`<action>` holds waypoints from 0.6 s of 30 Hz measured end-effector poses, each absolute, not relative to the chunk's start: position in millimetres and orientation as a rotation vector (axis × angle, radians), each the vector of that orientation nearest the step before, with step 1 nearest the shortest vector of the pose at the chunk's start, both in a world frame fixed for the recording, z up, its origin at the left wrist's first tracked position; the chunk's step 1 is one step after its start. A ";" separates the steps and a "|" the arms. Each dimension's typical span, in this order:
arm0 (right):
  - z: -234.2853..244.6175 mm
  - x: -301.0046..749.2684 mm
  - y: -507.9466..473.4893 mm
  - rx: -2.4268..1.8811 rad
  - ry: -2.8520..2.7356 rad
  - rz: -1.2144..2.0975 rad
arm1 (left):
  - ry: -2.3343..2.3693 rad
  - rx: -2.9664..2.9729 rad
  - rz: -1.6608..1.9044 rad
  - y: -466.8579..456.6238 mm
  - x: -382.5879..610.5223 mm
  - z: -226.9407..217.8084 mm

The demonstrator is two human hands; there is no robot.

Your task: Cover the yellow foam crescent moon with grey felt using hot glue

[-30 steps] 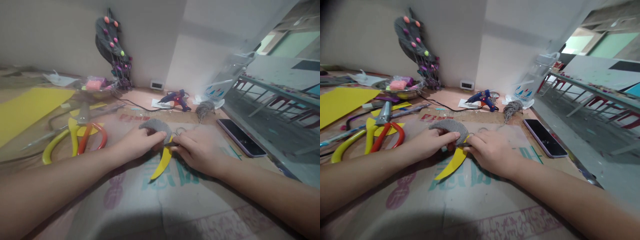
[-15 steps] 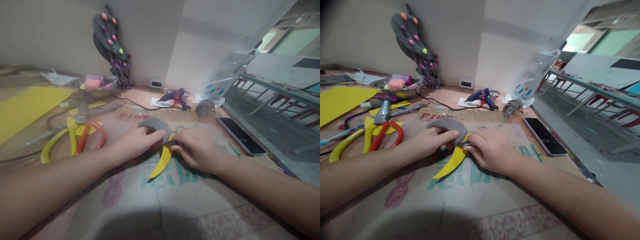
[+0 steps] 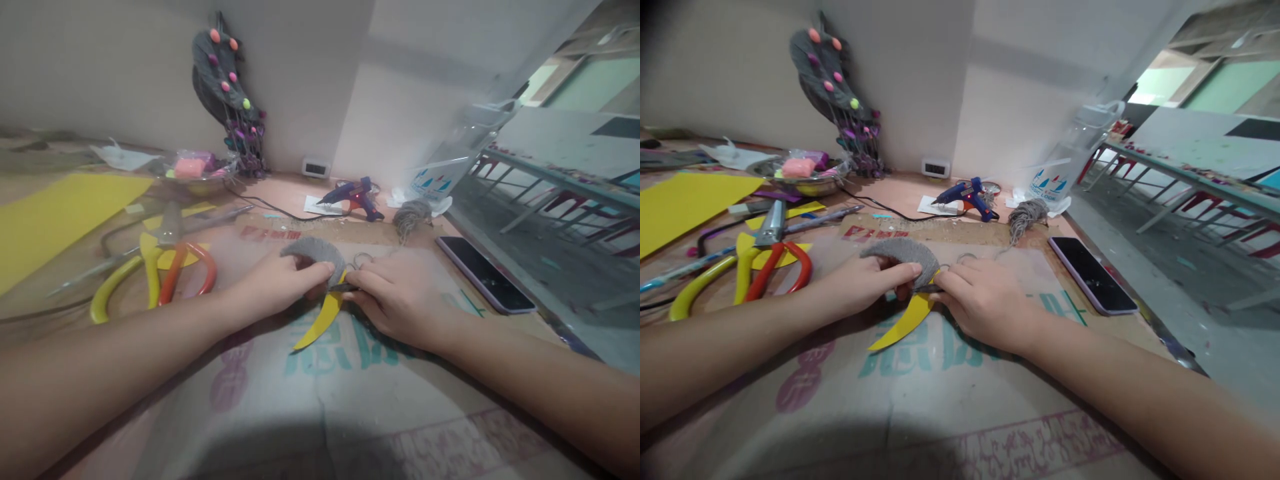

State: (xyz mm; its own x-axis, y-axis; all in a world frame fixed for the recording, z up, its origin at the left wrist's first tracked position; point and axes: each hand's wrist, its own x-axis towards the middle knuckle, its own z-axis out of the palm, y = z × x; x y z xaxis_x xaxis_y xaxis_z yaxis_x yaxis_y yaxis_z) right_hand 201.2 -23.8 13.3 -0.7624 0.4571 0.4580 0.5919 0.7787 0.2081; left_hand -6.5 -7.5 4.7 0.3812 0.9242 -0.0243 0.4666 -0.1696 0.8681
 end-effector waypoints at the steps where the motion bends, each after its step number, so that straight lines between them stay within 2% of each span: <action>1: 12.8 201.1 -23.5 -0.797 -2.582 -0.487 | 1.214 1.792 0.672 -7.3 -6.7 4.6; 10: 10.6 207.1 -23.6 -0.837 -2.565 -0.281 | 1.208 1.753 0.687 -6.7 -7.2 4.7; 18: 12.7 204.5 -24.8 -0.840 -2.575 -0.362 | 1.226 1.743 0.677 -6.3 -6.6 4.9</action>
State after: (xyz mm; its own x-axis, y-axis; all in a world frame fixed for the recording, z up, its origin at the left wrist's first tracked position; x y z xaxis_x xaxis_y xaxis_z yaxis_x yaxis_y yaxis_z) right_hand 204.5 -24.8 12.7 -0.7365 0.5025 0.4527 0.6078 0.7854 0.1171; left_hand -6.6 -6.3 4.9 0.3658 0.9294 -0.0494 0.4528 -0.1314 0.8819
